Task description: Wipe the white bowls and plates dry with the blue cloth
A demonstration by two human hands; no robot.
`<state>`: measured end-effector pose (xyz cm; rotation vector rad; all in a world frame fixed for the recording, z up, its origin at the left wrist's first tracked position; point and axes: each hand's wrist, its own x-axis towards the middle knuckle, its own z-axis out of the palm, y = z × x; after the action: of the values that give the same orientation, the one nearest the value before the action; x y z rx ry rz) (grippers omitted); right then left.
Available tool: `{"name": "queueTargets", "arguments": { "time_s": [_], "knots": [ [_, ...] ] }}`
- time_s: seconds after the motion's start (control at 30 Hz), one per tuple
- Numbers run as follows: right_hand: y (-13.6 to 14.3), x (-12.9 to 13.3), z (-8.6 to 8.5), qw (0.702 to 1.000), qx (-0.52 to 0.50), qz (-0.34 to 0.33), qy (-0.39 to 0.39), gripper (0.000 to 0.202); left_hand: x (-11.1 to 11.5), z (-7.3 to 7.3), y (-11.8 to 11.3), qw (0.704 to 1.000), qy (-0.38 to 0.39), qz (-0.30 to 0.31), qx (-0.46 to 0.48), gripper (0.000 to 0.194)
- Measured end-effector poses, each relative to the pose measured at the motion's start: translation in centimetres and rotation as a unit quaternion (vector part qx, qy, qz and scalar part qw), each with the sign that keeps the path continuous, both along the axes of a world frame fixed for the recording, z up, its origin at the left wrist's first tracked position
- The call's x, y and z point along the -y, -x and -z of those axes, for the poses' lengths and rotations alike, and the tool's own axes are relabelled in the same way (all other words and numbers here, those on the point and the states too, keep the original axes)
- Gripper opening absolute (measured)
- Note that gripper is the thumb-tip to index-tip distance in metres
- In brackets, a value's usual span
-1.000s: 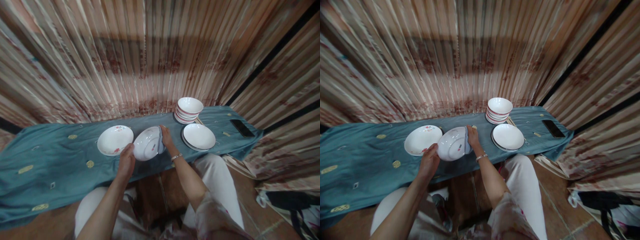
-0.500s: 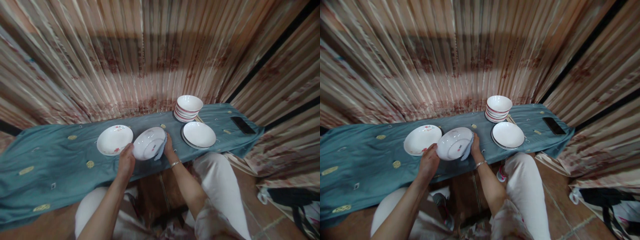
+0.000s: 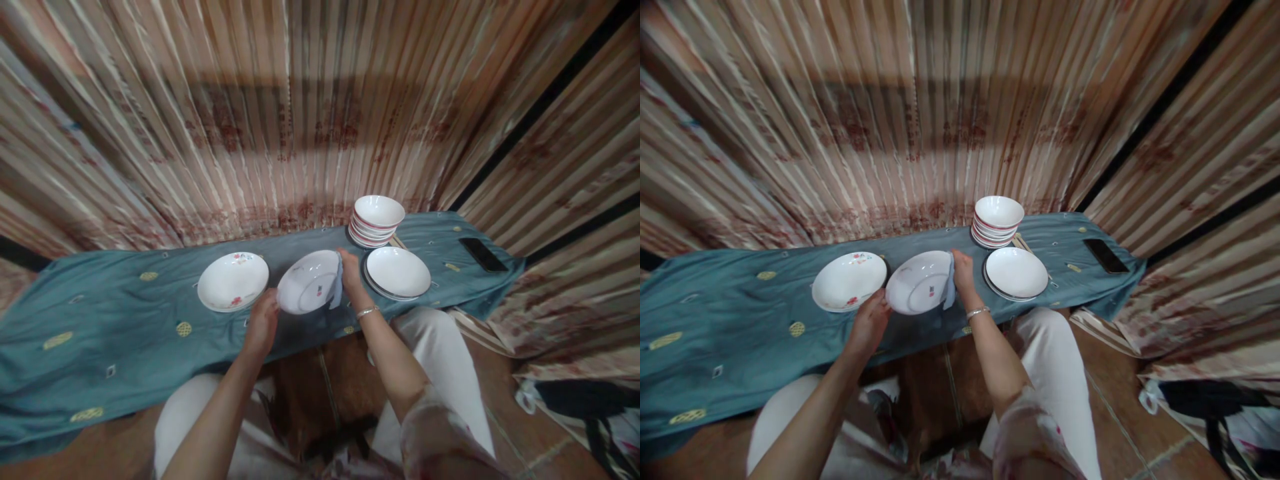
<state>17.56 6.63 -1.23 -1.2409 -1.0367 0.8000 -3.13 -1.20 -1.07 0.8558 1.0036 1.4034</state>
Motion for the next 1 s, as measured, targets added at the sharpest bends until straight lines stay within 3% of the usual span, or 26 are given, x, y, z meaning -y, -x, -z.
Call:
{"name": "queueTargets", "arguments": {
  "time_s": [0.13, 0.3, 0.4, 0.5, 0.6, 0.7, 0.87, 1.0],
  "knots": [
    [-0.9, -0.4, -2.1, 0.999, 0.017, 0.001, 0.037, 0.041, 0.0, -0.3, -0.1, 0.999, -0.017, 0.035, 0.017, 0.023],
    [-1.3, 0.0, -4.6, 0.981, 0.182, -0.051, -0.052, 0.046, -0.3, -0.6, -0.3, 0.999, -0.013, 0.014, 0.026, 0.025],
    [-1.0, 0.8, -6.3, 0.938, 0.318, -0.104, -0.093, 0.046, -0.4, -0.9, -0.6, 0.999, -0.013, 0.019, 0.039, 0.025],
    [-0.3, 1.6, -7.7, 0.877, 0.448, -0.142, -0.102, 0.044, -0.3, -1.3, -0.9, 0.999, -0.017, 0.025, 0.046, 0.026],
    [0.6, 2.2, -8.5, 0.812, 0.552, -0.168, -0.09, 0.042, -0.2, -1.6, -1.3, 0.999, -0.02, 0.035, 0.036, 0.025],
    [1.8, 2.5, -8.9, 0.765, 0.612, -0.182, -0.081, 0.039, -0.2, -1.5, -1.7, 0.999, 0.0, 0.032, 0.022, 0.026],
    [3.4, 2.6, -9.0, 0.727, 0.654, -0.19, -0.089, 0.036, -0.2, -0.8, -2.0, 1.0, 0.019, 0.012, 0.011, 0.032],
    [4.4, 2.5, -8.6, 0.72, 0.66, -0.179, -0.116, 0.035, -0.2, -0.4, -1.9, 1.0, 0.007, 0.01, 0.004, 0.03]
  ]
}}
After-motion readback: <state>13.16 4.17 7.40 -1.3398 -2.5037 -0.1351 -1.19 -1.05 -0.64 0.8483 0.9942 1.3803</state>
